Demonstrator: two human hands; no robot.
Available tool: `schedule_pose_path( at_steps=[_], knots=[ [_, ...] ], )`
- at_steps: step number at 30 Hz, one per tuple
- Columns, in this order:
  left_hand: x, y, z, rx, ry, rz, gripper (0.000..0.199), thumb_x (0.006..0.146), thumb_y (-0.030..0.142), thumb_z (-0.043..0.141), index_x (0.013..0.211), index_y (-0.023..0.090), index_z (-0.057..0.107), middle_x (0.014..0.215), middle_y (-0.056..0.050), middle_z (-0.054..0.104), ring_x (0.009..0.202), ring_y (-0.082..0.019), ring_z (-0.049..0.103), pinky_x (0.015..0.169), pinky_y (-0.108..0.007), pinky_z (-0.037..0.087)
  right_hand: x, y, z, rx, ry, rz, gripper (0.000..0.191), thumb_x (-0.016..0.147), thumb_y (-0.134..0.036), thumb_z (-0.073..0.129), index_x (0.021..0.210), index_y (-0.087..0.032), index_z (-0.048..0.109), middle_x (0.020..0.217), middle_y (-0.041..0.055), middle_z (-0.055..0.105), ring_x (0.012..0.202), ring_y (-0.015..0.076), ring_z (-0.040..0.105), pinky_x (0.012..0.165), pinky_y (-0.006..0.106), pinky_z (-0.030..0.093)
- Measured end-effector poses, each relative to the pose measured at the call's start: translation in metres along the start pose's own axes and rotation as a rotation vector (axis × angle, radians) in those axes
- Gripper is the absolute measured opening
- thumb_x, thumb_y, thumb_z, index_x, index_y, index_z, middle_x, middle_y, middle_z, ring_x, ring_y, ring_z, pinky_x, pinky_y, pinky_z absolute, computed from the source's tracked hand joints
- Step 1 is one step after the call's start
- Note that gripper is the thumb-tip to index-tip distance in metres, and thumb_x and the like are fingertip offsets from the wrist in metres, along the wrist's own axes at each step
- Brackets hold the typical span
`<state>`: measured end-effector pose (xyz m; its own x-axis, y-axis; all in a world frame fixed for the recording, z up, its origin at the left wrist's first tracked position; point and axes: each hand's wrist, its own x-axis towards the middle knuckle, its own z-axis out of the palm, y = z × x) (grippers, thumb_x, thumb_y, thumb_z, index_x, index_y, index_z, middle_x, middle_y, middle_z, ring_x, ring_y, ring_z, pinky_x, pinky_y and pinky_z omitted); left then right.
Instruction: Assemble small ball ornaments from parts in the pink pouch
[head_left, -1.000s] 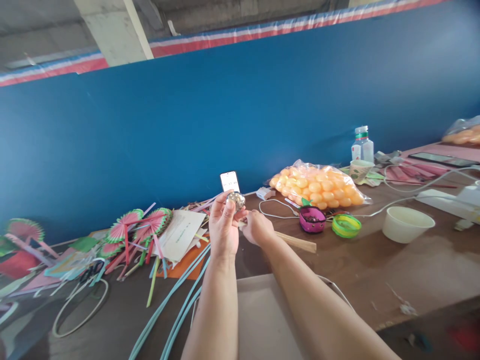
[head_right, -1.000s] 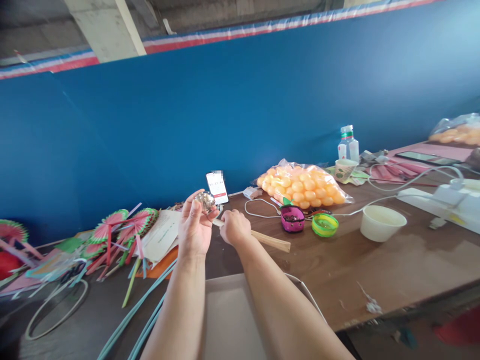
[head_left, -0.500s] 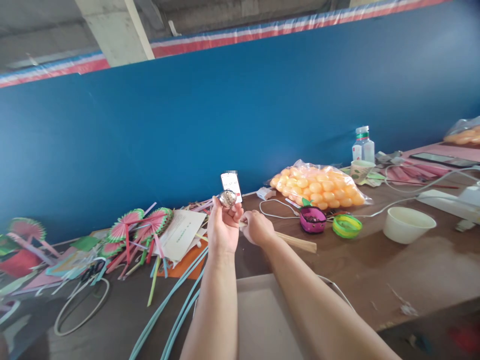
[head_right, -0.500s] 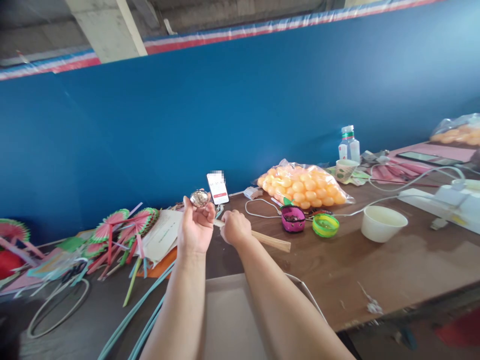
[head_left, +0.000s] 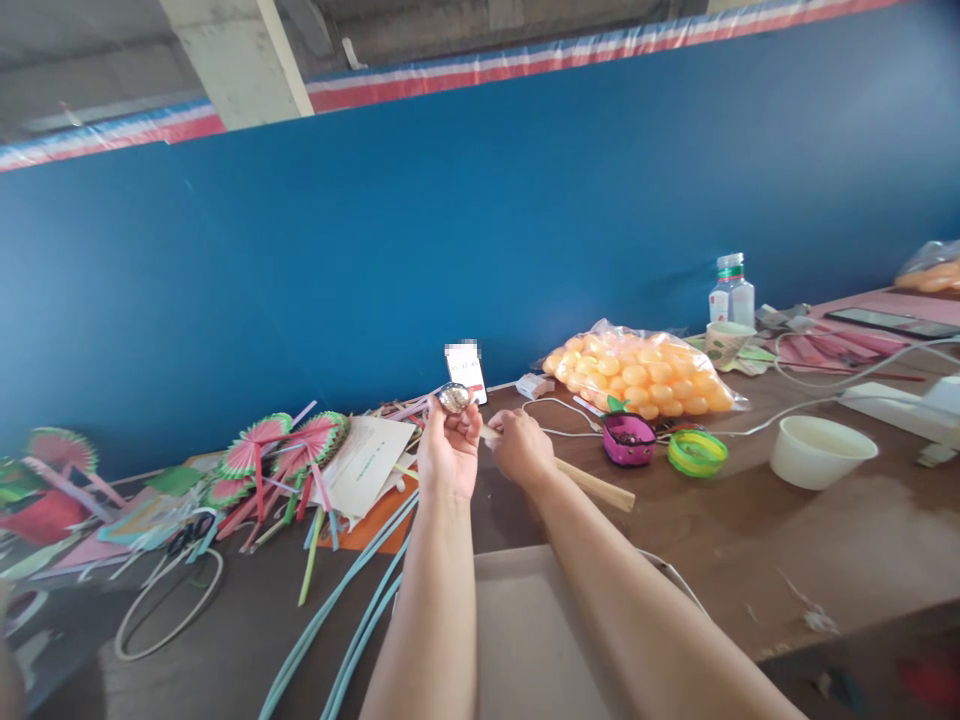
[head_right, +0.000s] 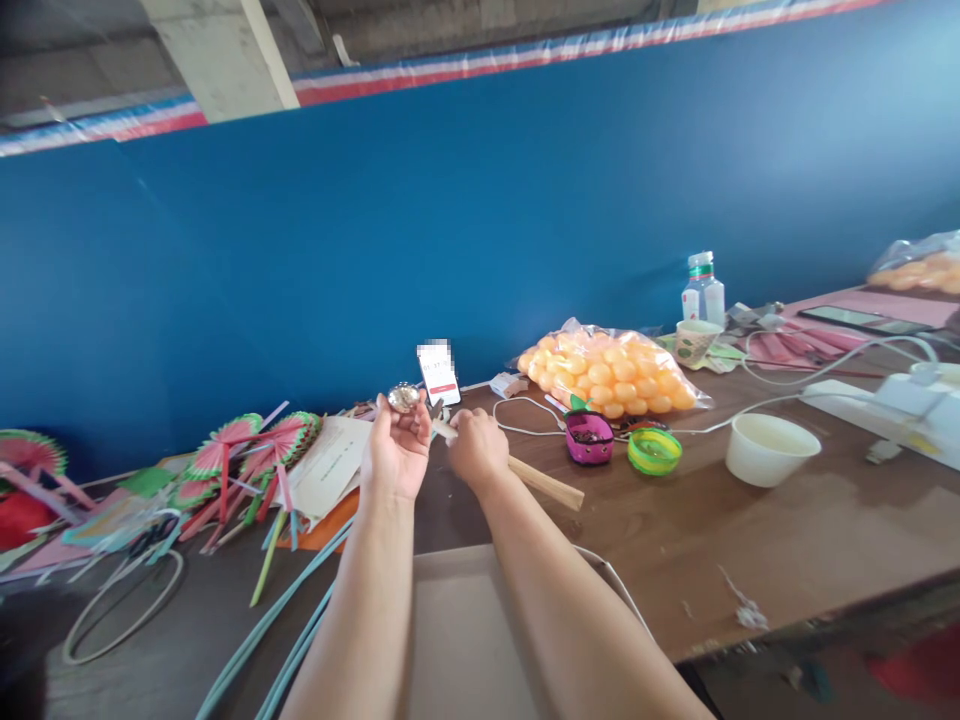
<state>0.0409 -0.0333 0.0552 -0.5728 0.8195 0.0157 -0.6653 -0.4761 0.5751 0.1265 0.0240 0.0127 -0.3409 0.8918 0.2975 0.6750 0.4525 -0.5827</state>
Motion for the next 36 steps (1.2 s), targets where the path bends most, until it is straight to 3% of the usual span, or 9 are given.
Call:
schedule_pose_path(
  at_steps=[5, 9, 15, 20, 26, 32, 36],
  knots=[
    [0.009, -0.005, -0.01, 0.057, 0.1, 0.101, 0.019, 0.084, 0.031, 0.065, 0.087, 0.012, 0.062, 0.078, -0.005, 0.066, 0.065, -0.01, 0.064, 0.064, -0.022, 0.055, 0.001, -0.001, -0.008, 0.16, 0.425, -0.068, 0.021, 0.087, -0.026, 0.053, 0.107, -0.021, 0.06, 0.109, 0.0093, 0.058, 0.104, 0.0241, 0.051, 0.088, 0.033, 0.041],
    [0.012, -0.007, -0.016, 0.101, 0.136, 0.145, 0.017, 0.083, 0.029, 0.066, 0.092, 0.015, 0.063, 0.081, -0.004, 0.065, 0.067, -0.009, 0.063, 0.069, -0.022, 0.053, -0.004, -0.007, -0.016, 0.221, 0.59, -0.221, 0.023, 0.093, -0.026, 0.045, 0.112, -0.019, 0.056, 0.112, 0.0112, 0.058, 0.11, 0.0242, 0.048, 0.096, 0.036, 0.039],
    [0.012, -0.008, -0.018, 0.171, 0.129, 0.19, 0.017, 0.084, 0.027, 0.065, 0.098, 0.019, 0.065, 0.091, -0.004, 0.065, 0.073, -0.007, 0.061, 0.077, -0.024, 0.051, -0.009, -0.014, -0.02, 0.166, 0.538, -0.333, 0.023, 0.095, -0.028, 0.043, 0.111, -0.022, 0.058, 0.11, 0.0102, 0.06, 0.108, 0.0241, 0.05, 0.097, 0.038, 0.038],
    [0.014, -0.01, -0.021, 0.245, 0.192, 0.227, 0.022, 0.081, 0.029, 0.068, 0.101, 0.02, 0.065, 0.089, -0.003, 0.062, 0.072, -0.007, 0.059, 0.075, -0.024, 0.051, -0.011, -0.015, -0.022, 0.177, 0.56, -0.312, 0.025, 0.094, -0.026, 0.044, 0.113, -0.021, 0.06, 0.111, 0.0116, 0.06, 0.11, 0.0255, 0.05, 0.097, 0.041, 0.038],
    [0.018, -0.01, -0.025, 0.274, 0.25, 0.249, 0.027, 0.078, 0.03, 0.07, 0.103, 0.02, 0.064, 0.085, -0.001, 0.061, 0.064, -0.005, 0.056, 0.07, -0.021, 0.05, -0.011, -0.016, -0.021, 0.12, 0.41, -0.339, 0.023, 0.092, -0.025, 0.049, 0.11, -0.023, 0.063, 0.108, 0.0096, 0.06, 0.102, 0.0244, 0.052, 0.093, 0.037, 0.038],
    [0.018, -0.01, -0.024, 0.3, 0.286, 0.238, 0.024, 0.079, 0.028, 0.069, 0.1, 0.02, 0.063, 0.089, -0.002, 0.063, 0.065, -0.005, 0.058, 0.069, -0.02, 0.049, -0.01, -0.015, -0.021, 0.103, 0.462, -0.314, 0.023, 0.093, -0.023, 0.046, 0.11, -0.022, 0.062, 0.108, 0.0096, 0.058, 0.105, 0.024, 0.05, 0.095, 0.036, 0.036],
    [0.019, -0.011, -0.026, 0.293, 0.327, 0.218, 0.023, 0.08, 0.028, 0.068, 0.101, 0.02, 0.063, 0.085, 0.0, 0.062, 0.063, -0.004, 0.057, 0.068, -0.019, 0.048, -0.009, -0.014, -0.018, 0.064, 0.365, -0.323, 0.022, 0.09, -0.021, 0.051, 0.108, -0.023, 0.063, 0.106, 0.0083, 0.059, 0.1, 0.024, 0.05, 0.091, 0.035, 0.038]
  ],
)
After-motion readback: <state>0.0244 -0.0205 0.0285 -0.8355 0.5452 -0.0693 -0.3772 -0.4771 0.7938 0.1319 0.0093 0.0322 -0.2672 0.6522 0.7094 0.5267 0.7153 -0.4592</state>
